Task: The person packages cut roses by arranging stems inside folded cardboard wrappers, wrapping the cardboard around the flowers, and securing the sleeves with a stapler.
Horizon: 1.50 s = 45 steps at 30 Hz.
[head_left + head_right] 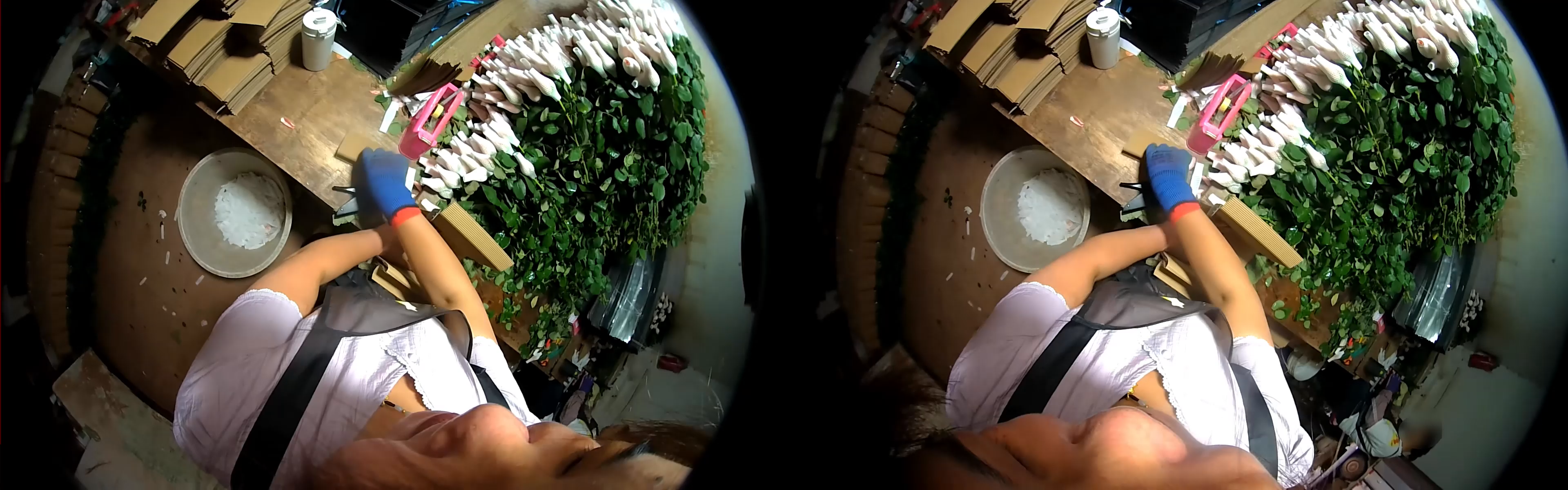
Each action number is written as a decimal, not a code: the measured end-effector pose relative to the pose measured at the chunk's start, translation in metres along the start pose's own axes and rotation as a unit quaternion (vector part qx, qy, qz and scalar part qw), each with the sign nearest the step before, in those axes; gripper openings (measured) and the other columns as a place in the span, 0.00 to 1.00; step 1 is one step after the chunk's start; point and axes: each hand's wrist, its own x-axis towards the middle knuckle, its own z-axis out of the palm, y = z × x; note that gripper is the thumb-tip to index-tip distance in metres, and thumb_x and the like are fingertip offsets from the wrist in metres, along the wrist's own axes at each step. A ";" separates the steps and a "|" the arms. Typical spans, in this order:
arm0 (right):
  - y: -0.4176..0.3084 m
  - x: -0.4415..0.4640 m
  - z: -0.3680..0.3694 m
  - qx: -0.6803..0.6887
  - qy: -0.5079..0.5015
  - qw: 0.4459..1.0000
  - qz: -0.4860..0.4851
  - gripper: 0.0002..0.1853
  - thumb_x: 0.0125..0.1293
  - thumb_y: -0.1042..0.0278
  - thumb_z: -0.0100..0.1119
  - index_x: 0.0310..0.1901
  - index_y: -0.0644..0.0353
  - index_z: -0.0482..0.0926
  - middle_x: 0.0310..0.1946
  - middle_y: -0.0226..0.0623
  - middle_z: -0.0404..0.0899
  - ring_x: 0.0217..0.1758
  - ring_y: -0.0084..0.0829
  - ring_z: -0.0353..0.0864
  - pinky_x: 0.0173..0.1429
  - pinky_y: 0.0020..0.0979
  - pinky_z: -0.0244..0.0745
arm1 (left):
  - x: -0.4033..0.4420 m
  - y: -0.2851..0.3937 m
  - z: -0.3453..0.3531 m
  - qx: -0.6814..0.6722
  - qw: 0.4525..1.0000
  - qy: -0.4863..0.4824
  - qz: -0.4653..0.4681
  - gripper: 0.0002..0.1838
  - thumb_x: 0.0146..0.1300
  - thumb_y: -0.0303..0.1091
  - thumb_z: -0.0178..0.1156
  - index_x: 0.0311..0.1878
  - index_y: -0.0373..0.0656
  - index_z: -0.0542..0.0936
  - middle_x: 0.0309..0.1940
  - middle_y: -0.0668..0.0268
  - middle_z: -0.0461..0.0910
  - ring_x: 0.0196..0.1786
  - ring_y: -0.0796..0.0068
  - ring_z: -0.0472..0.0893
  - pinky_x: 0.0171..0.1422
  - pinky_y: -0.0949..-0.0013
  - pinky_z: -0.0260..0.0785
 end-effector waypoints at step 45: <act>0.116 -0.231 0.073 0.457 -0.207 0.823 0.266 0.16 0.58 0.57 0.55 0.32 0.64 0.82 0.28 0.46 0.87 0.31 0.41 0.88 0.46 0.37 0.81 | -0.093 -0.017 -0.096 0.400 0.749 0.397 -0.348 0.15 0.64 0.38 0.64 0.46 0.36 0.76 0.41 0.44 0.78 0.51 0.40 0.74 0.54 0.47 0.66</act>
